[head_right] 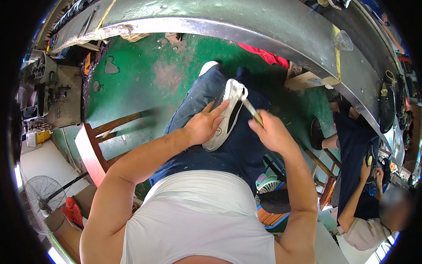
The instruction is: Assembling shoes by pulling the upper material over the last and securing it using lasting pliers on a factory assembly line.
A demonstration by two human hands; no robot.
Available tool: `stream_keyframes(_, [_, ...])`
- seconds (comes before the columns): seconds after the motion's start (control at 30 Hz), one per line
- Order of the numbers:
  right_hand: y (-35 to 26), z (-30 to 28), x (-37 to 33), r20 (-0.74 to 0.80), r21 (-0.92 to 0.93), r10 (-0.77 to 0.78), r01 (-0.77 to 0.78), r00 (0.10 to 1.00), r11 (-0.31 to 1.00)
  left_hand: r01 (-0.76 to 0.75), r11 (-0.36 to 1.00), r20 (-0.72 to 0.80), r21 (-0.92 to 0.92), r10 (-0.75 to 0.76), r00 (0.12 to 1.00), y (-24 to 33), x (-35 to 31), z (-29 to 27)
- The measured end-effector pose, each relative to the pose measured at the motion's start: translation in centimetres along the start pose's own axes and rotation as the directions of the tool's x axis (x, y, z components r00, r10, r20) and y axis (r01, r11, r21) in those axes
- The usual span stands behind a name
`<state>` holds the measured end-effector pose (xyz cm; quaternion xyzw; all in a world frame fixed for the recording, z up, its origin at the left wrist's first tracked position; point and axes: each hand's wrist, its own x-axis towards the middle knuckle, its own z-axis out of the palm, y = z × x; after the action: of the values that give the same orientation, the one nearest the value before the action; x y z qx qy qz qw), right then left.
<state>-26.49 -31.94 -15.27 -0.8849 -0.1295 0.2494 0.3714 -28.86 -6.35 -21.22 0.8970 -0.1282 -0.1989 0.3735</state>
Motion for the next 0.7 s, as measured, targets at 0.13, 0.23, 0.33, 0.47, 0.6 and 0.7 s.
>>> stream_keyframes(0.13, [0.5, 3.4, 2.5, -0.041, -0.148, -0.102, 0.095, 0.994, 0.984, 0.082, 0.985, 0.223, 0.152, -0.115, 0.968, 3.2, 0.6, -2.9])
stream_keyframes(0.23, [1.0, 3.0, 1.6, 0.03, -0.129, 0.0, 0.004, 1.0, 0.992, 0.081, 0.997, 0.027, -0.015, -0.081, 0.996, 0.7, -1.3, -0.3])
stream_keyframes(0.33, [-1.0, 2.1, -0.1, 0.035, 0.097, 0.025, -0.029, 0.999, 0.995, 0.133, 0.923, -0.098, -0.36, -0.18, 0.979, -1.0, -3.7, 1.2])
stream_keyframes(0.47, [0.9, 6.6, -2.4, -0.013, 0.151, -0.011, 0.013, 1.0, 0.989, 0.221, 0.906, 0.052, -0.36, -0.217, 0.975, 0.6, -4.5, 0.8])
stream_keyframes(0.6, [1.6, 7.4, -4.3, -0.023, 0.328, 0.12, -0.105, 0.993, 0.939, 0.231, 0.932, 0.144, -0.279, -0.197, 0.97, 0.5, -4.5, 0.0])
stream_keyframes(0.7, [3.5, 8.8, -6.6, -0.151, 0.58, 0.241, -0.111, 0.959, 0.807, 0.357, 0.934, 0.394, 0.01, -0.332, 0.857, 4.3, -2.9, -5.5])
